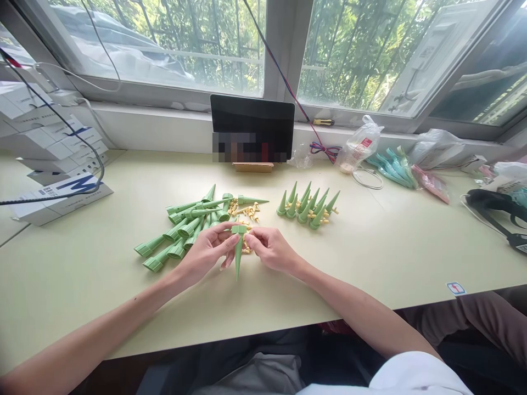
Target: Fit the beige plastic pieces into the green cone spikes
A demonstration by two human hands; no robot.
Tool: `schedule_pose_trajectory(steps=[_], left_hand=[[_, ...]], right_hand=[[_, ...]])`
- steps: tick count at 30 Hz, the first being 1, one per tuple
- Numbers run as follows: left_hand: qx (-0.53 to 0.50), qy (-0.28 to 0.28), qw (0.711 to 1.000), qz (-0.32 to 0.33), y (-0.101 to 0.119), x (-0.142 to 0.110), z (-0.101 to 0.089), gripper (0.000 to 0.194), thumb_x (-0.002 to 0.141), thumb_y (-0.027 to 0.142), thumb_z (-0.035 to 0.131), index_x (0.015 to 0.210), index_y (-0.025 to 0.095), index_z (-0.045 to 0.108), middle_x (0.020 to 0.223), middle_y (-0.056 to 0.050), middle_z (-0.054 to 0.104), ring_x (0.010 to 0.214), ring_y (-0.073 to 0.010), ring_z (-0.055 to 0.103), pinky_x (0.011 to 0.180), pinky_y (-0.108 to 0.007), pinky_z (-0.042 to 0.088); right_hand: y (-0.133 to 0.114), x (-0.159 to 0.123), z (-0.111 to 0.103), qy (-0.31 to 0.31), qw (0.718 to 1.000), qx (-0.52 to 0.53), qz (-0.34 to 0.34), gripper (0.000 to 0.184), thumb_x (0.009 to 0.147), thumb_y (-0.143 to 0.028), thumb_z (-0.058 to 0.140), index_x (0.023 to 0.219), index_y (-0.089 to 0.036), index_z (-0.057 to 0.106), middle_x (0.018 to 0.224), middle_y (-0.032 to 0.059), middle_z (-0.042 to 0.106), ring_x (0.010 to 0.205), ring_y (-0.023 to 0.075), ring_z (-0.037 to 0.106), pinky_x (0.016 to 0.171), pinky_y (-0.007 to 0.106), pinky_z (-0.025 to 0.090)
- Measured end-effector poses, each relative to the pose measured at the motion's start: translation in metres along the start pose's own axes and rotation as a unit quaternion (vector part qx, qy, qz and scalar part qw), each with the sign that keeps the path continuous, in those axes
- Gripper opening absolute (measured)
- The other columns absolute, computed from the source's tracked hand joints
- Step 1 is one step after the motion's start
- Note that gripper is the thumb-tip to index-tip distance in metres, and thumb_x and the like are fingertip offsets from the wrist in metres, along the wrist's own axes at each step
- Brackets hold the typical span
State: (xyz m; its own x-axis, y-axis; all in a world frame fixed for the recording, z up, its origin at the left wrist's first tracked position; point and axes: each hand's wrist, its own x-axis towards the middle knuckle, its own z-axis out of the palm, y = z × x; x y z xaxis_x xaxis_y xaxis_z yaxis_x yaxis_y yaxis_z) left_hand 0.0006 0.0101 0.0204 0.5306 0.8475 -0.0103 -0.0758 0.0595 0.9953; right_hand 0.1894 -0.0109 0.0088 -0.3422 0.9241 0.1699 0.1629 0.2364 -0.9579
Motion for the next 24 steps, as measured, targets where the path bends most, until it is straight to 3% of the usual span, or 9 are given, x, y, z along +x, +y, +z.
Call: schedule_pose_trajectory(steps=[5, 9, 13, 24], left_hand=[[-0.078, -0.03, 0.994, -0.074, -0.0042, 0.0015, -0.0002, 0.044, 0.085, 0.045, 0.069, 0.115, 0.013, 0.063, 0.069, -0.003, 0.066, 0.04, -0.0057, 0.046, 0.036, -0.017, 0.037], [-0.127, -0.023, 0.985, -0.118, -0.0063, 0.0027, -0.0001, 0.052, 0.079, 0.044, 0.076, 0.12, 0.015, 0.063, 0.069, -0.004, 0.067, 0.046, -0.0095, 0.054, 0.034, -0.016, 0.036], [-0.135, -0.025, 0.982, -0.13, -0.0033, 0.0014, 0.0019, 0.051, 0.077, 0.045, 0.078, 0.116, 0.015, 0.066, 0.067, -0.003, 0.066, 0.046, -0.0101, 0.056, 0.034, -0.016, 0.034], [-0.126, -0.027, 0.982, -0.136, -0.004, -0.0004, 0.0032, 0.051, 0.078, 0.05, 0.075, 0.114, 0.015, 0.068, 0.068, -0.002, 0.062, 0.051, -0.0073, 0.05, 0.043, -0.017, 0.033]], right_hand=[[-0.0039, -0.0009, 0.0028, 0.005, 0.999, -0.038, -0.023, 0.041, 0.096, -0.044, 0.049, 0.067, -0.015, 0.054, 0.059, -0.0031, 0.047, 0.05, 0.0073, 0.034, 0.047, 0.022, 0.028], [-0.0023, -0.001, 0.0043, 0.008, 0.998, -0.059, -0.033, 0.046, 0.097, -0.047, 0.046, 0.063, -0.016, 0.05, 0.058, -0.0018, 0.05, 0.049, 0.0072, 0.033, 0.048, 0.023, 0.028], [-0.0001, -0.0009, 0.0051, 0.04, 0.995, -0.081, -0.035, 0.05, 0.096, -0.051, 0.047, 0.059, -0.018, 0.043, 0.053, -0.004, 0.04, 0.05, 0.0078, 0.032, 0.048, 0.023, 0.027], [-0.0063, -0.0022, 0.0083, 0.049, 0.998, -0.036, 0.0, 0.047, 0.092, -0.047, 0.051, 0.056, -0.018, 0.043, 0.053, -0.0044, 0.038, 0.049, 0.0074, 0.031, 0.046, 0.023, 0.025]])
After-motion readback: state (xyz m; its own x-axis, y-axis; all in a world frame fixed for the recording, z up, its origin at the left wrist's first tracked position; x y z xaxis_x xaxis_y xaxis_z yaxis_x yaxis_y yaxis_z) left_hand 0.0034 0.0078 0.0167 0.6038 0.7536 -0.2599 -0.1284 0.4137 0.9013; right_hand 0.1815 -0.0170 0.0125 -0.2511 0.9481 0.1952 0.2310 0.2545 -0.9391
